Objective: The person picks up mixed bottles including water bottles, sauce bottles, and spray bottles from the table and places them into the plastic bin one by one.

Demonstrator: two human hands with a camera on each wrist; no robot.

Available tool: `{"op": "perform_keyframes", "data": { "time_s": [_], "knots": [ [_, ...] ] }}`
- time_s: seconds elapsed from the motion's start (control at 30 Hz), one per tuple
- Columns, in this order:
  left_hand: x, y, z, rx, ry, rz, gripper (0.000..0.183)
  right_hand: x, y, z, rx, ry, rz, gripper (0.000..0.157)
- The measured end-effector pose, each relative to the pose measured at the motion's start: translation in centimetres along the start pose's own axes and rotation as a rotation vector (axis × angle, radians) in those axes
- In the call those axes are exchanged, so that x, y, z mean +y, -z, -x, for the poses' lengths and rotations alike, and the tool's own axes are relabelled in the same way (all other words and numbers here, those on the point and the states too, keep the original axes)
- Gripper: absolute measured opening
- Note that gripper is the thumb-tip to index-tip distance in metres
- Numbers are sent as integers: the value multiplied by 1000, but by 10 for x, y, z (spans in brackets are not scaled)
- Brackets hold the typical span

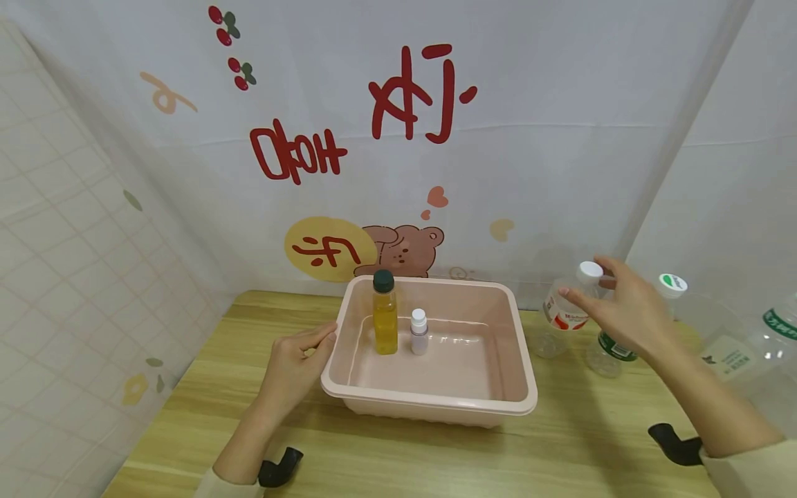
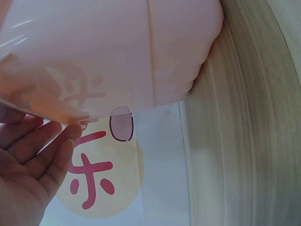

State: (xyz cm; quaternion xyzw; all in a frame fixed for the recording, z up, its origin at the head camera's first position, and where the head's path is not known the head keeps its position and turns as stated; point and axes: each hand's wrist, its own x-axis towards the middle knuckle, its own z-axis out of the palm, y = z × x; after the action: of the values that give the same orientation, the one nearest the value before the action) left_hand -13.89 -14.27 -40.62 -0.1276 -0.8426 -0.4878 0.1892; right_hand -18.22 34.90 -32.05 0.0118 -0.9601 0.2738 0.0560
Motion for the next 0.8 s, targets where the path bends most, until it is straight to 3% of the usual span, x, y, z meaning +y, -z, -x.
{"op": "perform_keyframes", "data": {
  "time_s": [0.47, 0.8],
  "knots": [
    [0, -1, 1, -4, 34, 5, 26, 2, -4, 0, 25, -23, -68, 83],
    [1, -1, 0, -2, 24, -5, 25, 4, -6, -2, 85, 47, -78, 58]
  ]
}}
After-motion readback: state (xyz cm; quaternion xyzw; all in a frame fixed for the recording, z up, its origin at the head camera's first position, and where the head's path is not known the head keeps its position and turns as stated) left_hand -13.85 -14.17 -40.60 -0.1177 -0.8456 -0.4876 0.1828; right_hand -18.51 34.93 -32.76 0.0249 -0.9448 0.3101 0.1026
